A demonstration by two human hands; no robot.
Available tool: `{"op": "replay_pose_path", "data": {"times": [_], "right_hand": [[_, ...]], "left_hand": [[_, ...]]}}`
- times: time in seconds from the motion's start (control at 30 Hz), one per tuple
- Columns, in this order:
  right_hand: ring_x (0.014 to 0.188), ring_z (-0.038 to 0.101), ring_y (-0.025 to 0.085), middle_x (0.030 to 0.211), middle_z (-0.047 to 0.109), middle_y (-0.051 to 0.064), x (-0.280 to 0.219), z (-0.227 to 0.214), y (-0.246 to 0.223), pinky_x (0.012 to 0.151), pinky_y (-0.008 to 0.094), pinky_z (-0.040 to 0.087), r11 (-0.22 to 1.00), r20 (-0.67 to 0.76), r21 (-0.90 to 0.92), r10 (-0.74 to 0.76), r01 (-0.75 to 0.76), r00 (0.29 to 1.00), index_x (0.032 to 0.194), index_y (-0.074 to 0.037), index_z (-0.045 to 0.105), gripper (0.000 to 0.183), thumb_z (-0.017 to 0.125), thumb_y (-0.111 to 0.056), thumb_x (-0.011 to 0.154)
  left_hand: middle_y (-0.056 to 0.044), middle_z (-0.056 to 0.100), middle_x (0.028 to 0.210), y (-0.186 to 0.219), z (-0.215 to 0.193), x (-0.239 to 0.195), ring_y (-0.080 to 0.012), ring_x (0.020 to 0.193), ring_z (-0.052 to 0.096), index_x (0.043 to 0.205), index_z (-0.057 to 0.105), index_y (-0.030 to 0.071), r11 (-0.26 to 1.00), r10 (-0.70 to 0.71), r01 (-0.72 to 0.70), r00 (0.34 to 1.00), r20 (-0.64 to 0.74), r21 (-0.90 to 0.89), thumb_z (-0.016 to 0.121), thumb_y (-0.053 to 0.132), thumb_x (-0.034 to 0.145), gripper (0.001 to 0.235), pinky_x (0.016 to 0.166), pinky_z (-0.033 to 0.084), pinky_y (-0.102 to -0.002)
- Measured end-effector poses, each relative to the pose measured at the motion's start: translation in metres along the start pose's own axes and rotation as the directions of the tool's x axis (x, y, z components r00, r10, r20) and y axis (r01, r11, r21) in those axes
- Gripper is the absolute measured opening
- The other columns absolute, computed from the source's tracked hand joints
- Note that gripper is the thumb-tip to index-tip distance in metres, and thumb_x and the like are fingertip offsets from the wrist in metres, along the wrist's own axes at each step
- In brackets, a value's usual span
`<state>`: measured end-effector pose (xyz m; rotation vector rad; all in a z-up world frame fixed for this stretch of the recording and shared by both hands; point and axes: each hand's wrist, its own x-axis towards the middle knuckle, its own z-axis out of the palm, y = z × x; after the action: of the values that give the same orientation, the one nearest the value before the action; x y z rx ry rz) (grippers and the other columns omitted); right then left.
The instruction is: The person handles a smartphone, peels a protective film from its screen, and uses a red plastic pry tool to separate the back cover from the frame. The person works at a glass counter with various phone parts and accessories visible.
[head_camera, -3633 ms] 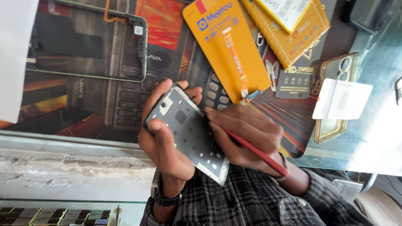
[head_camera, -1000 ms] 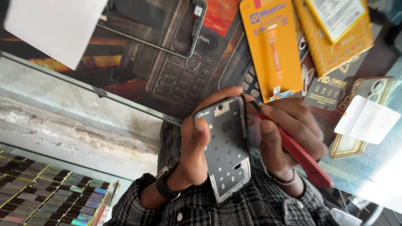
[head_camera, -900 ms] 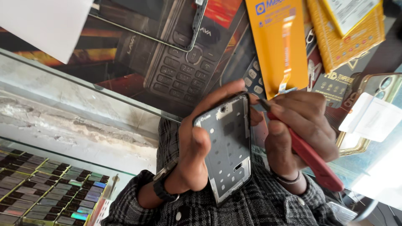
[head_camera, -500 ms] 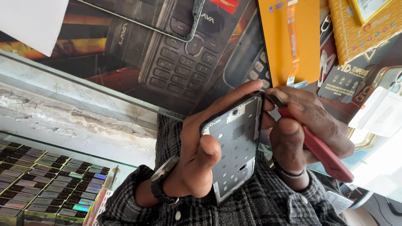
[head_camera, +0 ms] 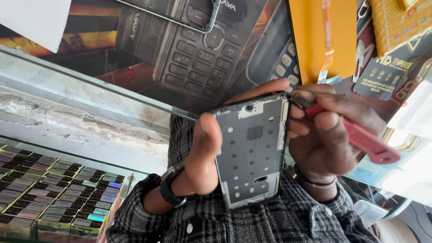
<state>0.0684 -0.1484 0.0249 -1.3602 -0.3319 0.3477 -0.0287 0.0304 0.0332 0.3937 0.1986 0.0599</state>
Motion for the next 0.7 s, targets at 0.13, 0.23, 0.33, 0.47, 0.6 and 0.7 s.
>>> {"op": "replay_pose_path", "data": {"times": [0.13, 0.23, 0.33, 0.47, 0.6, 0.7], "right_hand": [[0.083, 0.069, 0.029, 0.109, 0.071, 0.035, -0.014, -0.016, -0.011, 0.076, 0.032, 0.060, 0.998, -0.003, 0.005, 0.066, -0.066, 0.998, 0.120, 0.006, 0.059, 0.017, 0.058, -0.010, 0.113], [0.093, 0.071, 0.032, 0.110, 0.070, 0.032, -0.017, -0.011, -0.008, 0.086, 0.036, 0.063, 0.986, -0.002, -0.143, -0.091, 0.089, 0.996, 0.121, 0.004, 0.056, 0.018, 0.057, -0.013, 0.115], [0.101, 0.075, 0.035, 0.109, 0.070, 0.030, -0.016, 0.003, 0.000, 0.092, 0.041, 0.064, 0.910, 0.009, -0.311, -0.285, 0.273, 0.959, 0.122, 0.004, 0.055, 0.023, 0.056, -0.017, 0.113], [0.110, 0.075, 0.032, 0.115, 0.070, 0.030, -0.022, 0.015, -0.002, 0.101, 0.039, 0.058, 0.863, 0.012, -0.408, -0.320, 0.297, 0.947, 0.124, 0.004, 0.054, 0.025, 0.058, -0.019, 0.115], [0.111, 0.072, 0.030, 0.120, 0.070, 0.031, -0.026, 0.014, -0.009, 0.102, 0.034, 0.056, 0.845, 0.036, -0.465, -0.281, 0.265, 0.959, 0.127, 0.004, 0.054, 0.025, 0.058, -0.019, 0.118], [0.111, 0.071, 0.028, 0.121, 0.070, 0.030, -0.026, 0.011, -0.009, 0.102, 0.033, 0.056, 0.830, 0.057, -0.495, -0.263, 0.256, 0.963, 0.130, 0.002, 0.053, 0.025, 0.057, -0.020, 0.120]], "left_hand": [[-0.030, 0.056, 0.136, -0.003, 0.003, -0.003, -0.0332, 0.122, 0.060, 0.161, 0.026, -0.011, 0.991, -0.046, 0.047, 0.999, 0.012, -0.128, 0.041, 0.073, 0.104, 0.103, 0.108, 0.048, -0.047], [-0.030, 0.054, 0.133, -0.002, 0.012, -0.011, -0.0331, 0.121, 0.059, 0.160, 0.029, -0.011, 0.997, -0.032, 0.029, 0.999, -0.038, -0.065, 0.042, 0.074, 0.104, 0.102, 0.106, 0.047, -0.046], [-0.025, 0.054, 0.132, 0.002, 0.022, -0.013, -0.0285, 0.119, 0.057, 0.156, 0.034, -0.010, 0.998, -0.005, 0.010, 0.997, -0.075, 0.063, 0.041, 0.075, 0.106, 0.100, 0.105, 0.048, -0.042], [-0.019, 0.054, 0.139, 0.008, 0.033, -0.015, -0.0220, 0.123, 0.054, 0.153, 0.038, -0.007, 0.966, -0.001, 0.029, 0.994, -0.110, 0.256, 0.038, 0.078, 0.107, 0.097, 0.110, 0.045, -0.036], [-0.015, 0.056, 0.137, 0.005, 0.036, -0.014, -0.0176, 0.117, 0.056, 0.152, 0.041, -0.004, 0.916, 0.045, 0.005, 0.992, -0.115, 0.401, 0.035, 0.078, 0.109, 0.093, 0.106, 0.047, -0.031], [-0.013, 0.056, 0.133, -0.001, 0.037, -0.015, -0.0157, 0.115, 0.058, 0.153, 0.040, -0.003, 0.892, 0.070, -0.009, 0.991, -0.117, 0.452, 0.034, 0.077, 0.110, 0.091, 0.105, 0.048, -0.030]]}}
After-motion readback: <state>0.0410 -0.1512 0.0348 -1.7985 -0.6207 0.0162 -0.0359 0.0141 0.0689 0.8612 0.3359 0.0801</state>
